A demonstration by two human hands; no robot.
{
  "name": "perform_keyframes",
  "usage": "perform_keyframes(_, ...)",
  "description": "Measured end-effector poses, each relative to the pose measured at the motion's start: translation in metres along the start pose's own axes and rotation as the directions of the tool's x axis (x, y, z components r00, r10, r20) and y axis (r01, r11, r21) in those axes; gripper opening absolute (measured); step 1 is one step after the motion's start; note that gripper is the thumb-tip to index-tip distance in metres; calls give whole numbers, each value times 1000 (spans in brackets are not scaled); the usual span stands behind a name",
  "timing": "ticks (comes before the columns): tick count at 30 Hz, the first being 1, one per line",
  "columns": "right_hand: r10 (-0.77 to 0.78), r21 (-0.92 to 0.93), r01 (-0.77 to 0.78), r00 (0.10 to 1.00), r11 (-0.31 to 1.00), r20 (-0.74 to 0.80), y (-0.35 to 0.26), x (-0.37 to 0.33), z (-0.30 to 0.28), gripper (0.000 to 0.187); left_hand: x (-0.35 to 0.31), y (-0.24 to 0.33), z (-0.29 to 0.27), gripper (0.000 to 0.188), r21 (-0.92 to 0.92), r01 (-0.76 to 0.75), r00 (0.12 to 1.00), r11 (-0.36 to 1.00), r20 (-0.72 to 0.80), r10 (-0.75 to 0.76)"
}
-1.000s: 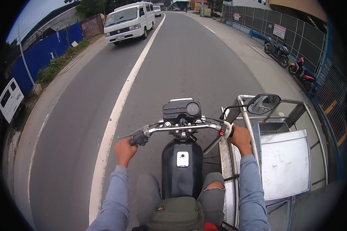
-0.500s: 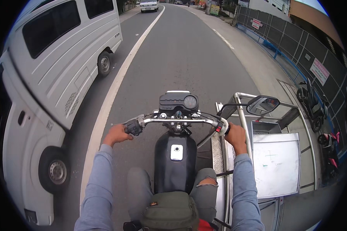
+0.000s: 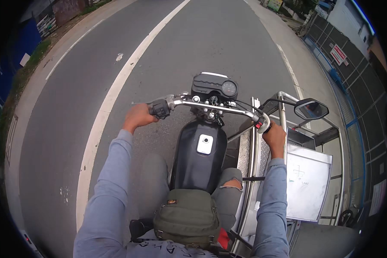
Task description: Driving a motorcycle with a sidecar containing metal structures on a public road.
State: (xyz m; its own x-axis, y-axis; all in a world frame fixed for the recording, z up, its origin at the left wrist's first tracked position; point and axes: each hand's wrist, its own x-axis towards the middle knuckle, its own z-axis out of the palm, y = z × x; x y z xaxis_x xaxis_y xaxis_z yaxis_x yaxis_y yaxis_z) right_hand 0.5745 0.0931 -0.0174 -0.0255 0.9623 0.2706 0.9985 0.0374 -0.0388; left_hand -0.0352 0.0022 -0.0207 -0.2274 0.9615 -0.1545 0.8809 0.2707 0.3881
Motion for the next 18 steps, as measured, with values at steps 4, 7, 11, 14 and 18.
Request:
perform_keyframes(4, 0, -28, 1, 999, 1000, 44, 40, 7, 11, 38, 54, -9, 5, 51, -42, -197, 980, 980, 33, 198)
perform_keyframes(7, -1, -134, 5, 1000, 991, 25, 42, 35, 30, 43, 49, -22, -10, 37, -257, -83, 961, 963, 234, 145)
perform_keyframes(11, 1, -253, 26, 994, 967, 108, 102, 58, 65, 56, 41, 3, 8, 41, -188, -47, 969, 981, 230, 90)
perform_keyframes(14, -1, -258, 23, 996, 966, 86, 108, 53, 72, 55, 36, 5, 0, 43, -146, -41, 978, 988, 195, 69)
perform_keyframes(18, 36, -255, -9, 994, 967, 104, 97, 54, 64, 56, 46, 3, 2, 44, -145, -80, 989, 986, 115, 97)
